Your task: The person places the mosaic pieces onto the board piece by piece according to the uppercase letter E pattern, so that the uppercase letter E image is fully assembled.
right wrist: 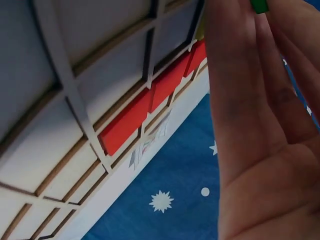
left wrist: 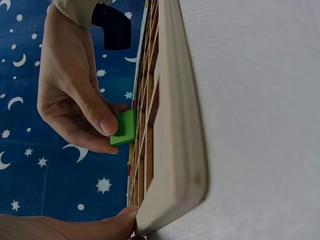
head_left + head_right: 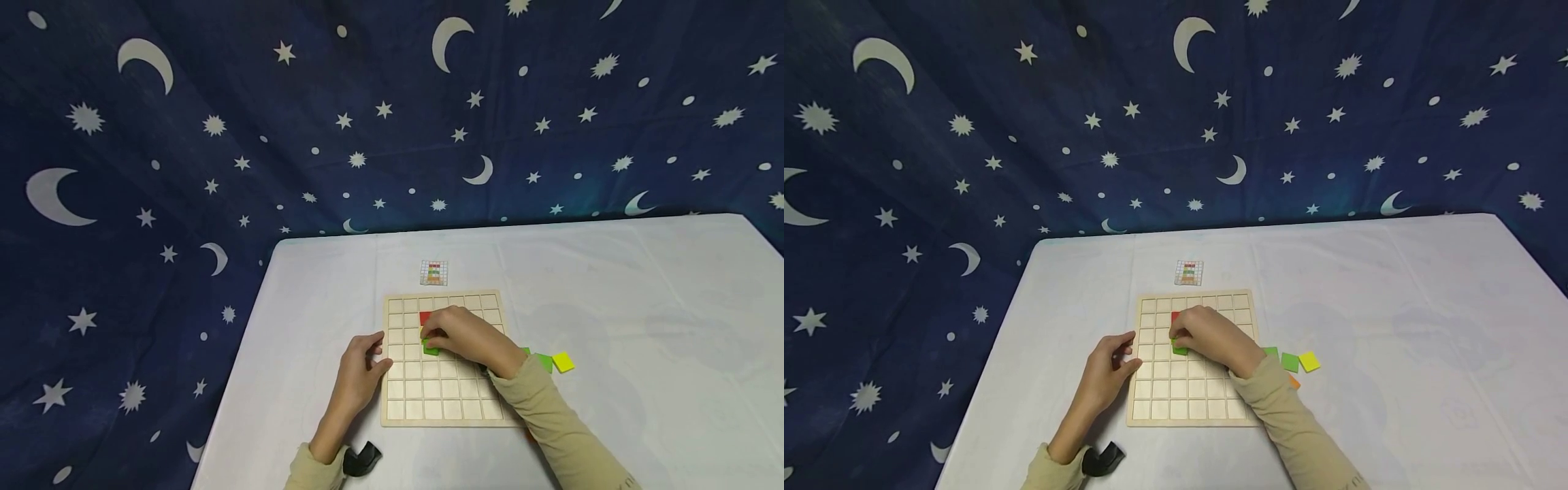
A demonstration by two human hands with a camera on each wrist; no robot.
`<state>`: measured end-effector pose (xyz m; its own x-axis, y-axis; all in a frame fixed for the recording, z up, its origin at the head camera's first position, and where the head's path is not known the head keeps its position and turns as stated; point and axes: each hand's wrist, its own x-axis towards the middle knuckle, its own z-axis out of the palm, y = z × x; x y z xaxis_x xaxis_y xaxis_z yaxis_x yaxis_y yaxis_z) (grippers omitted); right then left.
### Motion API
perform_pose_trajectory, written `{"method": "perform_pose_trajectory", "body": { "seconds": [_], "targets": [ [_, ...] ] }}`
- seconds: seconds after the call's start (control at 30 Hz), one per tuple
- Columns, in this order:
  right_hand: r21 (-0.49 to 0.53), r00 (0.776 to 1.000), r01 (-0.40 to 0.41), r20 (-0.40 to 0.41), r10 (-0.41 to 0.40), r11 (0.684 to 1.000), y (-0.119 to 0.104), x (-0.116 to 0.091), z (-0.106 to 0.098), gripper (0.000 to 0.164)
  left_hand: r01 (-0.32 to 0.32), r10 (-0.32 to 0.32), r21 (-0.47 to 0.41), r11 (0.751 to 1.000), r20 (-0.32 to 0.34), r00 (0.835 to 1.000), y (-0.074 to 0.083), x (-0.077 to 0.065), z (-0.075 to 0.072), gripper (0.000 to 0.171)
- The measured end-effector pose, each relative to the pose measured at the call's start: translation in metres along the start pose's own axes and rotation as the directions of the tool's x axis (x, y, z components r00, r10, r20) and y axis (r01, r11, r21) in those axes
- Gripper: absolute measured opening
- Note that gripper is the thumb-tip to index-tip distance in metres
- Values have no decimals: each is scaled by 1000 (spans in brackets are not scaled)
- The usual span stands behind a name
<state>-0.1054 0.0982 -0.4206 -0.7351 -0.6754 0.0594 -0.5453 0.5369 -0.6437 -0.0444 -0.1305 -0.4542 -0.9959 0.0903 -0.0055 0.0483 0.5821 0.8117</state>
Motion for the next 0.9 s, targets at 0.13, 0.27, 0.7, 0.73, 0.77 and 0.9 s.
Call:
{"method": "perform_pose_trajectory", "body": {
  "seconds": [0.13, 0.27, 0.7, 0.73, 0.77, 0.9],
  "targets": [
    [-5, 1000, -15, 11, 15, 1000, -1, 1, 2, 4, -1, 1, -5, 1000, 2, 1000, 0, 0, 0, 48],
    [-22, 1000, -18, 20, 18, 1000, -1, 2, 4, 5, 2, -2, -7, 1000, 1, 1000, 0, 0, 0, 49],
    [-46, 999, -31, 9, 31, 998, 1, 1, 10, 5, -1, 1, -25, 1000, -8, 1000, -2, -1, 1, 48],
    [-45, 1000, -29, 9, 29, 999, 1, 1, 10, 6, -1, 1, -24, 1000, -8, 1000, -2, -1, 1, 48],
    [-43, 1000, -25, 8, 26, 999, 1, 1, 10, 6, -1, 1, -23, 1000, -8, 1000, -2, -1, 1, 48],
    [-50, 1000, -7, 2, 7, 999, 1, 0, 10, 6, -5, 5, -19, 1000, -17, 1000, -1, -1, 0, 48]
  ]
}}
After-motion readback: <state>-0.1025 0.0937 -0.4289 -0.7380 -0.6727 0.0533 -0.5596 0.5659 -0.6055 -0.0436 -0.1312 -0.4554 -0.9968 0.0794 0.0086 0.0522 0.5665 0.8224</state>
